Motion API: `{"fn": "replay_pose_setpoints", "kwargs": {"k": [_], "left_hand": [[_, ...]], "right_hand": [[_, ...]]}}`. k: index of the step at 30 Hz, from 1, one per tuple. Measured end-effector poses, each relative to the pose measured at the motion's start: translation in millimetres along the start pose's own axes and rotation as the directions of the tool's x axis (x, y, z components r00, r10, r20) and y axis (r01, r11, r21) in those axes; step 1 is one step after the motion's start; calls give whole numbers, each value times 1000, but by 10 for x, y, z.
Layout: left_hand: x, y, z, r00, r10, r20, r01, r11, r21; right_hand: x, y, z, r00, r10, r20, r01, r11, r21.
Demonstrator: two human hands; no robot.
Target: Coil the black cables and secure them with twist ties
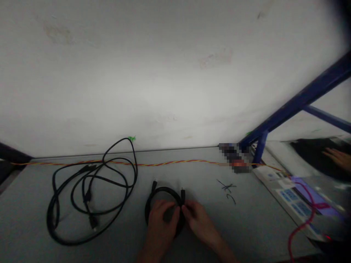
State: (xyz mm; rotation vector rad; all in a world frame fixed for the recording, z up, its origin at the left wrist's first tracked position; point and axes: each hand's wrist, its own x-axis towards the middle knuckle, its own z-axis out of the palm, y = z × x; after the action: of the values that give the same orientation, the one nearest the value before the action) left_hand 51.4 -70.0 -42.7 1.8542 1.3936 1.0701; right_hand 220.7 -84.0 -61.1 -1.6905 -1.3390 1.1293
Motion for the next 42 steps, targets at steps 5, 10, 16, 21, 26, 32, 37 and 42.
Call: {"fn": "replay_pose_setpoints", "kwargs": {"k": [5, 10, 16, 21, 26, 32, 37, 42], "left_hand": [[41, 58, 8, 994, 68, 84, -73, 995, 64], [31, 78, 16, 995, 69, 70, -74, 994, 81], [25, 83, 29, 995, 74, 62, -80, 990, 115], [75, 43, 84, 998, 7, 65, -22, 972, 235], [96, 65, 92, 997, -16, 73, -9, 944, 330], [77, 73, 90, 985, -113, 132, 48, 907, 419], [-5, 65, 105, 993, -20, 116, -28, 916, 401], [-50, 106, 25, 986, 153, 60, -165, 923, 349]], "right_hand": [[13, 20, 10, 999, 31, -31, -32, 999, -23], [31, 31, 16, 1000, 24, -6, -24, 1000, 15], [29, -23, -5, 1000, 16, 3, -17, 999, 41], [26, -55, -35, 999, 29, 45, -34, 994, 108], [2, -76, -52, 996, 58, 70, -73, 971, 228], [13, -168, -111, 968, 143, 205, -202, 930, 307], [19, -208, -77, 969, 174, 174, -221, 927, 303], [18, -234, -21, 984, 171, 53, -179, 956, 231]]}}
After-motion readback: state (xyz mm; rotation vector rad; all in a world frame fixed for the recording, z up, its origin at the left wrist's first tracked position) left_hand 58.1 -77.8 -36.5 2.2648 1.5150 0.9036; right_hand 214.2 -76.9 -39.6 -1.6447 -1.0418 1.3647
